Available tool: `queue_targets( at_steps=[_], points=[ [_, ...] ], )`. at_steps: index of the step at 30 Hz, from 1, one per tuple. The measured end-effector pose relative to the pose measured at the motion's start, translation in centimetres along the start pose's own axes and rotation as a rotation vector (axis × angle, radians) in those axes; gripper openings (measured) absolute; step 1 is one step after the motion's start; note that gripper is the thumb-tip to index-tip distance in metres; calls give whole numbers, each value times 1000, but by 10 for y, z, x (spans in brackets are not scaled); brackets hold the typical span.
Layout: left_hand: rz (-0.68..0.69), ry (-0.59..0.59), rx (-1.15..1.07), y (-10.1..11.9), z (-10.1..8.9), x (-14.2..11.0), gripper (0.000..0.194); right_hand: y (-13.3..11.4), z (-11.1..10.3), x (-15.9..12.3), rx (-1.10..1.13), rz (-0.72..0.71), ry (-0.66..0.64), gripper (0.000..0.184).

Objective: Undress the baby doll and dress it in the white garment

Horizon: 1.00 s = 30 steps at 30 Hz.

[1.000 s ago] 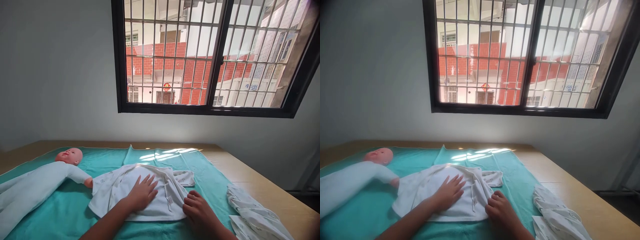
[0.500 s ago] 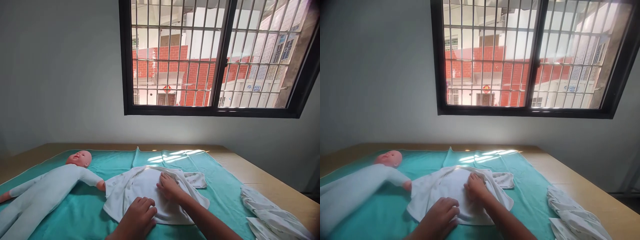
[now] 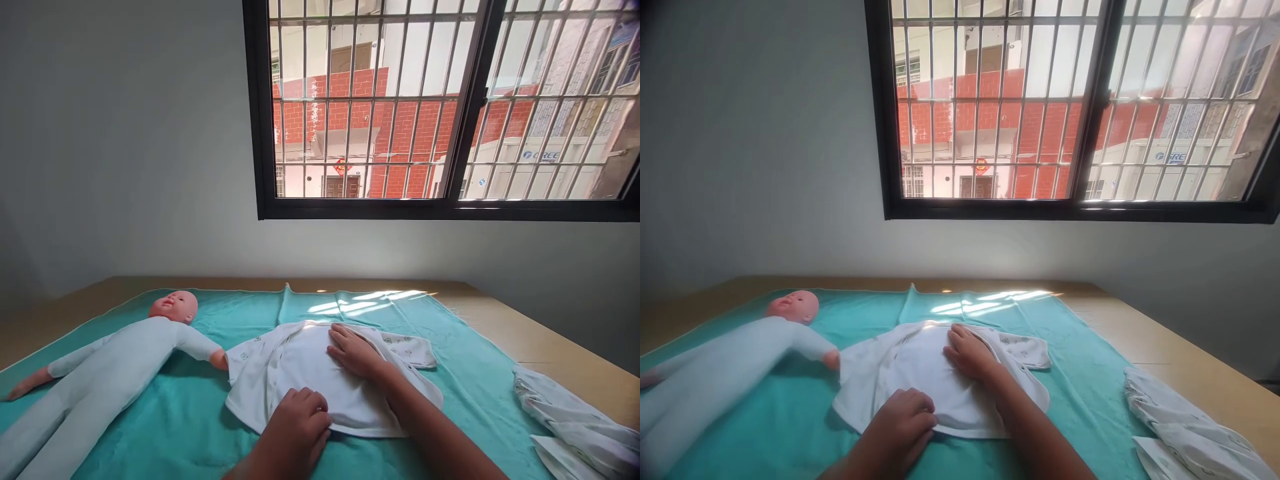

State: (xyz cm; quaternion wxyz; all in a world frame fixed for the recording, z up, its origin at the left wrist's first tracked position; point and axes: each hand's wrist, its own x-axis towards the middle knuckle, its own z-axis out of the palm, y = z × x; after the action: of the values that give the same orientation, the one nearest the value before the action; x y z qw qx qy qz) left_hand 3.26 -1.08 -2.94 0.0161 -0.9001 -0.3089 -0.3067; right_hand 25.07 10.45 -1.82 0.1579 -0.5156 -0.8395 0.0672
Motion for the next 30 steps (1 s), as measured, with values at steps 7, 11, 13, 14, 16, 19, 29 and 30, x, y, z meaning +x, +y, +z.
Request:
queue_targets(
  at_steps=[7,11,13,14,16,19,29,30],
  points=[
    [166,108,256,11,-6,5,18,-2,-2,-5,-15,-26,52,47],
    [193,-5,189,15,-8,4,17,-4,-2,-5,-38,-19,34,48],
    [127,-38,123,16,-10,4,18,-12,0,-6,-57,-1,32,48],
    [80,-30,102,15,-11,3,21,-18,1,-9,-65,9,33,49],
    [-45,23,70,10,-12,3,28,-36,5,-17,-68,10,6,53],
    [-272,121,-29,-5,-7,1,30,-68,6,-40,-29,-75,-115,62],
    [-530,-226,122,-33,-1,-6,42,-90,-33,-108,252,-237,-318,67],
    [-545,-241,156,-31,-5,-5,42,-84,-35,-111,247,-194,-307,63]
  ],
)
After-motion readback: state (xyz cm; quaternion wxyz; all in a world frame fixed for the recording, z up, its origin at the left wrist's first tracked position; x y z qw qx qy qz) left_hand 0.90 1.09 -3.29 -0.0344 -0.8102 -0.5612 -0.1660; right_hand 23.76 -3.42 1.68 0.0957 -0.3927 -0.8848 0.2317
